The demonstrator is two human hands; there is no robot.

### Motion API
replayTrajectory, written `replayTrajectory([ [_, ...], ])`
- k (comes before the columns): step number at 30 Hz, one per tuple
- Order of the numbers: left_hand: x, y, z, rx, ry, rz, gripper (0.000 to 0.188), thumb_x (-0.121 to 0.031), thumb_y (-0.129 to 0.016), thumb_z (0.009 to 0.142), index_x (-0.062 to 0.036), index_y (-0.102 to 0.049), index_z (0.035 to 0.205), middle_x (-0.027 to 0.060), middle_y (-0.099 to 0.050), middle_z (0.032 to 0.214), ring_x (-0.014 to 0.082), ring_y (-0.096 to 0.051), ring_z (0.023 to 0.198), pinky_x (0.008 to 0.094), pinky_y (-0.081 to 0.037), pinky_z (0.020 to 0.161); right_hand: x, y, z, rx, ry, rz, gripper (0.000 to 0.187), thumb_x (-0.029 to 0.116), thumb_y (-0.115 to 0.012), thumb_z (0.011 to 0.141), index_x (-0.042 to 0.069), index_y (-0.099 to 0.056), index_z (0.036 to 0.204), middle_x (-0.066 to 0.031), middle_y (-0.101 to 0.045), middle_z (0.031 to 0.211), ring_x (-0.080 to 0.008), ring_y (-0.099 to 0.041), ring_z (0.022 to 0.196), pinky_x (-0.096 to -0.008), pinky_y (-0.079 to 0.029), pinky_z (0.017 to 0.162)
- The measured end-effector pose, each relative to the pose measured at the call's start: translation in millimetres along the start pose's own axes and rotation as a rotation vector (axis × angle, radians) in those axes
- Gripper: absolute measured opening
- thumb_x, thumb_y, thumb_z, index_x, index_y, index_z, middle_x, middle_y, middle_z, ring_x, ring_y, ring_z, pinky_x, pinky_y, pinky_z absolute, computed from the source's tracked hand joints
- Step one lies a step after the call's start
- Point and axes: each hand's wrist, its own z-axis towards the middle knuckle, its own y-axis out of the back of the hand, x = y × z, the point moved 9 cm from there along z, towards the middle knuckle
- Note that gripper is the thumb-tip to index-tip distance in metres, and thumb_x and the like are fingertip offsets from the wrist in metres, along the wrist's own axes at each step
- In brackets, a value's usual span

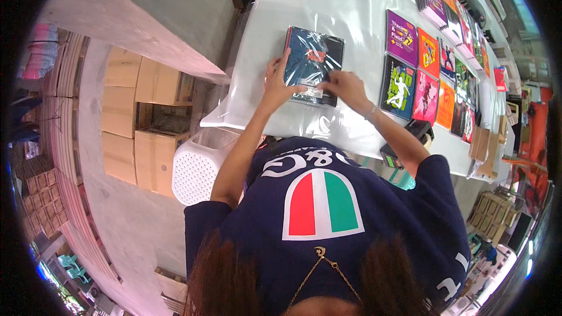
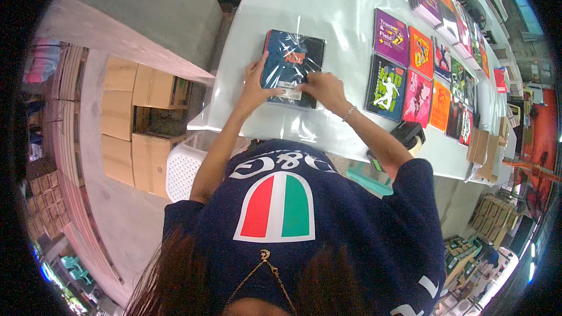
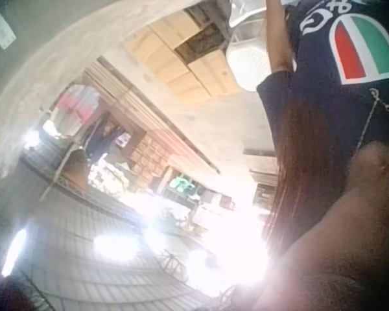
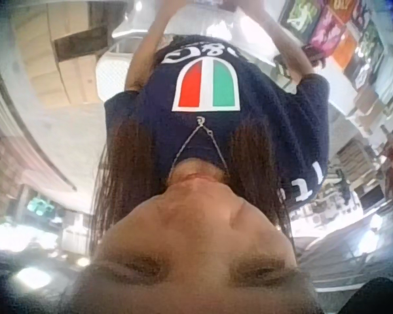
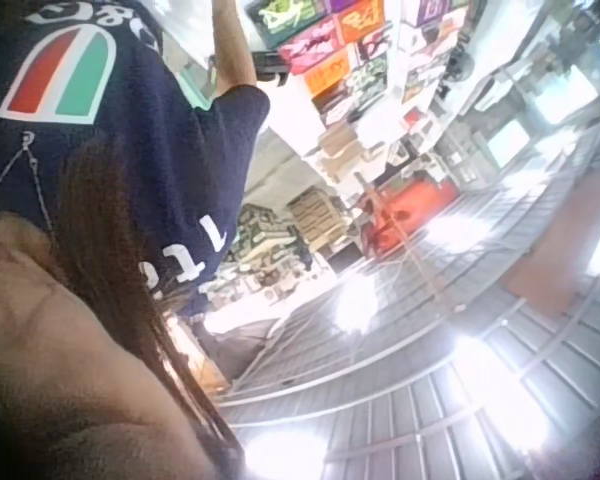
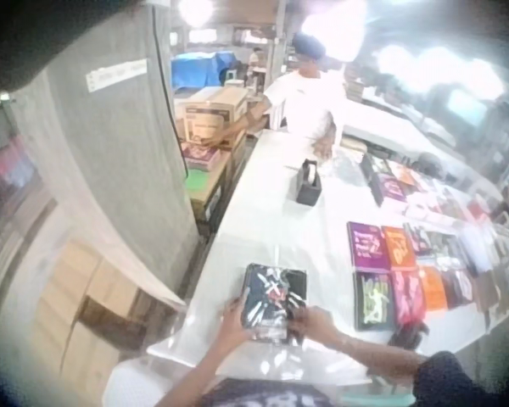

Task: The person gathers notebooks from a table, places them inside a plastic bag, and secures the bag using tape.

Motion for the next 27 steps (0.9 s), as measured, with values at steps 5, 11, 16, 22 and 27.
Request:
replayTrajectory([
  [5,16,20,-71,-0.669,0.343,-0.640,0.088,-0.030,-0.073,0.079,-0.0140,-0.019,0.146,0.0124,-0.033,0.137,0.0252,-0.032,0.127,0.0454,-0.031,0.102,-43,57,77,-0.366,0.230,0.191,0.028,0.033,-0.056,0.091,0.008,-0.067,0.096,-0.0115,-0.065,0.094,-0.0243,-0.059,0.085,-0.0349,-0.045,0.075],
  [11,-16,-87,-108,0.114,0.880,-1.595,0.023,-0.030,-0.060,0.089,-0.0166,-0.054,0.106,0.0075,-0.053,0.112,0.0258,-0.046,0.112,0.0494,-0.039,0.096,-17,-14,139,0.448,0.306,0.471,0.045,0.044,-0.041,0.097,0.006,-0.060,0.112,-0.0064,-0.061,0.113,-0.0155,-0.052,0.105,-0.0324,-0.039,0.093],
  [16,-48,-85,-84,0.219,0.884,-1.753,0.032,-0.025,-0.058,0.089,-0.0102,-0.050,0.116,0.0141,-0.047,0.119,0.0303,-0.043,0.117,0.0524,-0.032,0.104,4,21,123,0.577,0.315,0.463,0.031,0.038,-0.060,0.088,0.010,-0.054,0.099,-0.0035,-0.059,0.099,-0.0149,-0.051,0.100,-0.0312,-0.040,0.087],
  [22,-54,-62,-3,0.353,0.473,-1.839,0.035,-0.033,-0.055,0.091,-0.0159,-0.049,0.122,0.0075,-0.045,0.127,0.0263,-0.038,0.125,0.0480,-0.029,0.105,73,155,129,0.073,0.634,0.434,0.026,0.011,-0.071,0.073,0.008,-0.059,0.096,-0.0002,-0.056,0.098,-0.0117,-0.053,0.094,-0.0283,-0.045,0.082],
  [27,-53,-30,7,0.263,0.555,-1.688,0.054,-0.037,-0.050,0.093,-0.0189,-0.035,0.141,0.0102,-0.034,0.141,0.0274,-0.029,0.133,0.0480,-0.022,0.111,93,182,133,-0.498,0.668,0.191,0.032,0.004,-0.071,0.066,0.009,-0.063,0.097,-0.0063,-0.058,0.098,-0.0201,-0.058,0.085,-0.0314,-0.049,0.077],
])
